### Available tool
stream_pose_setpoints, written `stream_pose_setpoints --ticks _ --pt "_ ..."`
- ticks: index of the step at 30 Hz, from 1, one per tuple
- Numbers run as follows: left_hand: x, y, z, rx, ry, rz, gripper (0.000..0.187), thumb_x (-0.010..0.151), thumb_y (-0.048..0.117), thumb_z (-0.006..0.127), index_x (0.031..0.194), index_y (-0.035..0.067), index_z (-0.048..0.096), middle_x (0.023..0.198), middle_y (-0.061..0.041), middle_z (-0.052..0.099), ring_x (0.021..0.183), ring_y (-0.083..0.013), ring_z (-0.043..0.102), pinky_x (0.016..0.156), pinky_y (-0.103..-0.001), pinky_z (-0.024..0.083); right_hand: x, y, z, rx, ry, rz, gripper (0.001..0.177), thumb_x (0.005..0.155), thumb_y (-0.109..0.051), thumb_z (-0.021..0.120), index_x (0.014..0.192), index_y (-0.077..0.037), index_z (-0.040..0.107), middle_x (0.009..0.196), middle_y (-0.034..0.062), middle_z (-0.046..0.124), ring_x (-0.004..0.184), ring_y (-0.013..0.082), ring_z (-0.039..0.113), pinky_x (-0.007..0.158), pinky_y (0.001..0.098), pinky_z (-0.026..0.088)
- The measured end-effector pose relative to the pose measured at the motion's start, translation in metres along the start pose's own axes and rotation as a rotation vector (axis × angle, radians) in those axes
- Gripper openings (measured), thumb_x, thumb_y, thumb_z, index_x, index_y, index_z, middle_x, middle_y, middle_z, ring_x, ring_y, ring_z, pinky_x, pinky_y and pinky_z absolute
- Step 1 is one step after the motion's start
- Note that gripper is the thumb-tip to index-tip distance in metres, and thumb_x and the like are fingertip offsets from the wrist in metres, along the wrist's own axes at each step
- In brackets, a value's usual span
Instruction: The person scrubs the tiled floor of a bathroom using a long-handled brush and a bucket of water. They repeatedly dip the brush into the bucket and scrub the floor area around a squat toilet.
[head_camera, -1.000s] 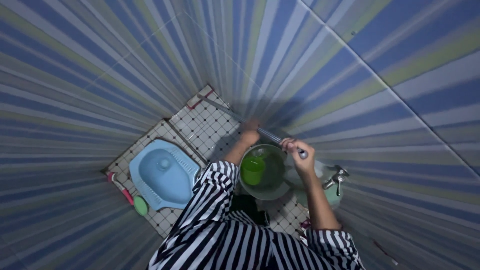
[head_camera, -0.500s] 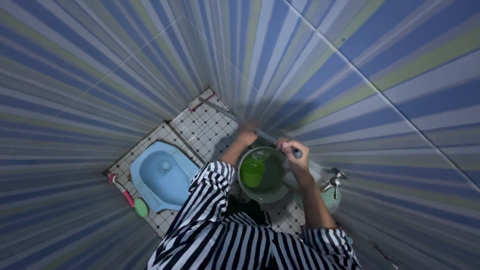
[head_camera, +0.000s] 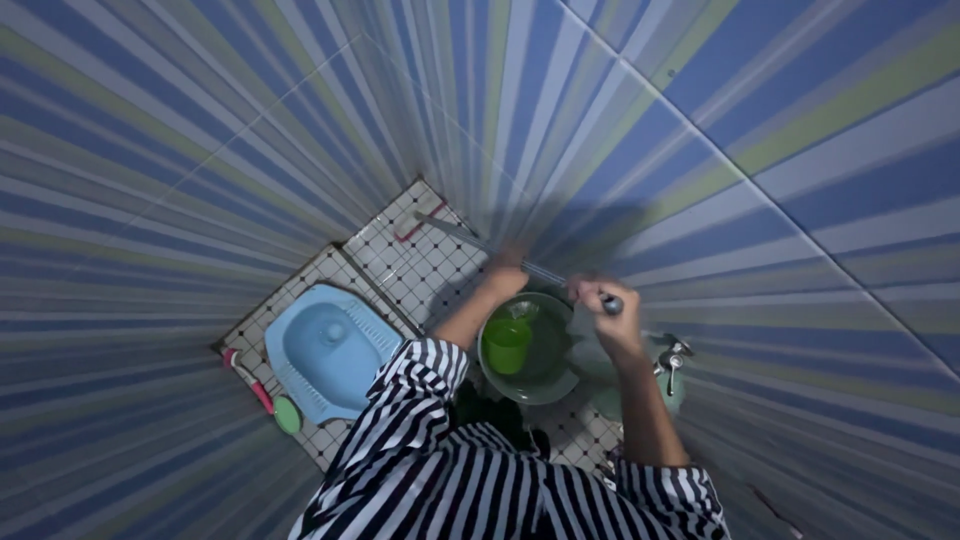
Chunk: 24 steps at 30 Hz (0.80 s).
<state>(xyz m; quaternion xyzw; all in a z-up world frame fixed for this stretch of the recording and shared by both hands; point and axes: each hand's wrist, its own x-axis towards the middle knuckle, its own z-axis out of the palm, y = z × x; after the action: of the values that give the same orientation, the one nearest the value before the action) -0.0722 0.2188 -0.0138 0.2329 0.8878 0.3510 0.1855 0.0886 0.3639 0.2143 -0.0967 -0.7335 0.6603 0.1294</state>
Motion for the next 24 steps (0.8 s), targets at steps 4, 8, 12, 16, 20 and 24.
stream_pose_setpoints --ticks 4,8,12,16,20,24 --pt "0.003 -0.010 -0.010 0.043 0.059 0.199 0.047 0.076 0.008 0.061 0.122 0.009 0.067 0.129 -0.021 0.063 0.121 -0.0419 0.058 0.101 -0.049 0.047 0.003 0.019 0.013 0.008 -0.018 0.057 0.034 0.101 -0.012 0.067 0.071 0.001 0.056 0.090 0.0097 0.074 0.088 0.0154 0.066 0.075 0.0307 0.052" --pt "0.002 -0.025 -0.023 -0.022 0.092 0.165 0.041 0.071 0.014 0.071 0.110 0.005 0.069 0.120 -0.020 0.066 0.117 -0.0416 0.058 0.102 -0.047 0.047 0.002 0.024 0.027 0.064 -0.128 -0.156 0.024 0.103 -0.008 0.061 0.081 0.000 0.059 0.095 0.0088 0.071 0.096 0.0159 0.066 0.085 0.0305 0.052" --pt "0.001 -0.023 -0.021 0.013 0.139 0.181 0.036 0.072 0.012 0.070 0.108 0.005 0.069 0.119 -0.021 0.067 0.116 -0.0414 0.059 0.100 -0.048 0.047 0.002 0.030 0.025 0.155 -0.131 -0.206 0.028 0.106 -0.008 0.060 0.079 -0.003 0.055 0.095 0.0075 0.069 0.101 0.0158 0.067 0.088 0.0301 0.053" --pt "0.005 -0.017 -0.014 0.065 0.050 0.112 0.029 0.080 0.014 0.068 0.108 0.006 0.069 0.117 -0.020 0.068 0.116 -0.0416 0.060 0.099 -0.048 0.049 -0.002 0.041 0.016 -0.103 0.066 0.176 0.025 0.099 -0.013 0.065 0.076 -0.002 0.067 0.074 0.0054 0.068 0.067 0.0119 0.059 0.061 0.0298 0.048" --pt "0.006 -0.009 -0.006 0.110 -0.070 -0.016 0.034 0.078 0.013 0.067 0.112 0.007 0.069 0.120 -0.022 0.065 0.114 -0.0434 0.060 0.093 -0.050 0.049 -0.009 0.033 0.005 -0.143 0.056 0.084 0.027 0.101 -0.015 0.066 0.077 -0.001 0.066 0.074 0.0045 0.066 0.068 0.0103 0.058 0.060 0.0287 0.046" --pt "-0.004 -0.010 -0.002 -0.027 0.064 0.117 0.037 0.079 0.009 0.063 0.115 0.008 0.070 0.118 -0.022 0.069 0.113 -0.0435 0.062 0.096 -0.050 0.050 -0.009 0.018 0.007 -0.073 0.006 0.039 0.031 0.102 -0.014 0.065 0.075 0.001 0.061 0.085 0.0076 0.069 0.078 0.0117 0.061 0.067 0.0289 0.048"
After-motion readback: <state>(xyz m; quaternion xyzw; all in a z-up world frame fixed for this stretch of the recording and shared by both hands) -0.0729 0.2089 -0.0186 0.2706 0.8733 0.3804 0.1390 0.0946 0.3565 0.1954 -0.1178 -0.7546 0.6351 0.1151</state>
